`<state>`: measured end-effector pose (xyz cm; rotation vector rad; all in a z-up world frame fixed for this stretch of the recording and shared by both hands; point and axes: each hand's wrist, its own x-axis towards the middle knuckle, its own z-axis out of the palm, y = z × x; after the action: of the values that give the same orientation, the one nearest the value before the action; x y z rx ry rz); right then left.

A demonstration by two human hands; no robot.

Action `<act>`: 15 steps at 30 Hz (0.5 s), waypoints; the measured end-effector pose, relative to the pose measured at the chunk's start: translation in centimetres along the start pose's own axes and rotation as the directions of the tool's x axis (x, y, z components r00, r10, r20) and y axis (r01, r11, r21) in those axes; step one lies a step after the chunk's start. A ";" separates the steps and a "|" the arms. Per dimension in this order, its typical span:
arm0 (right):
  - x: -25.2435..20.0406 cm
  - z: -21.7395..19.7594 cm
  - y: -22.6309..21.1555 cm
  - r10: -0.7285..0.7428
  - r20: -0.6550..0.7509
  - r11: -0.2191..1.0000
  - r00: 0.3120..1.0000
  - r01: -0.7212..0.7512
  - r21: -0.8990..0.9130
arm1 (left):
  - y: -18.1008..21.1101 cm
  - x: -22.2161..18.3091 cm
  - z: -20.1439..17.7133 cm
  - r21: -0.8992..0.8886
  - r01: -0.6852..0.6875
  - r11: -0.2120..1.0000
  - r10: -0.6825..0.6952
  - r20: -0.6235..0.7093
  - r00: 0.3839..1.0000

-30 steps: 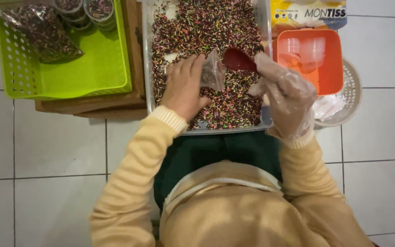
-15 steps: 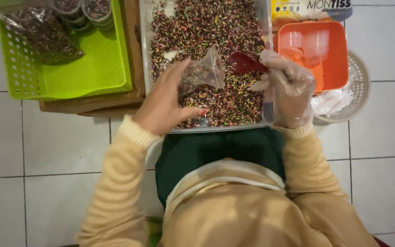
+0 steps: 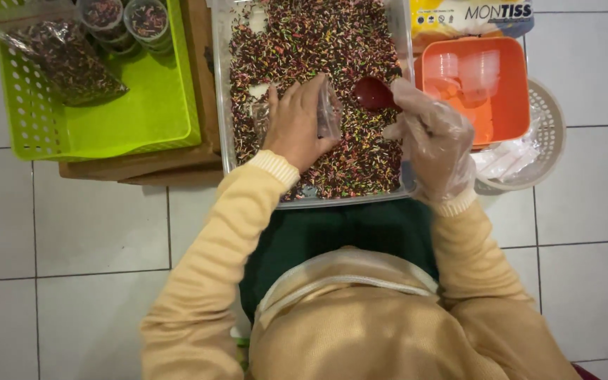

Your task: Filling small plastic bags with decorative sprinkles using a scoop

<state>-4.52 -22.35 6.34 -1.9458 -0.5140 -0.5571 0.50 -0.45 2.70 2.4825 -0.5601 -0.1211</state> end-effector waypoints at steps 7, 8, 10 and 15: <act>-0.5 0.5 1.9 0.054 -0.004 0.948 0.999 -0.050 0.314 | -1.8 0.6 1.6 -0.048 -0.047 0.998 0.045 -0.049 0.998; -0.6 0.5 2.3 0.068 -0.015 0.924 0.998 -0.057 0.379 | -2.1 0.7 2.0 -0.019 -0.067 0.998 0.066 -0.068 0.996; 0.1 0.0 0.4 0.057 -0.008 0.945 0.998 -0.052 0.323 | -2.0 0.6 1.8 -0.024 -0.064 0.998 0.062 -0.070 0.996; 0.6 -0.5 0.0 -0.035 -0.032 0.988 0.999 0.039 0.150 | -1.6 0.5 1.4 -0.038 -0.063 0.997 0.061 -0.065 0.996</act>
<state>-4.12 -22.77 6.84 -1.7848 -0.5583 -0.5538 1.20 -0.19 0.69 2.4186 -0.6015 -0.0287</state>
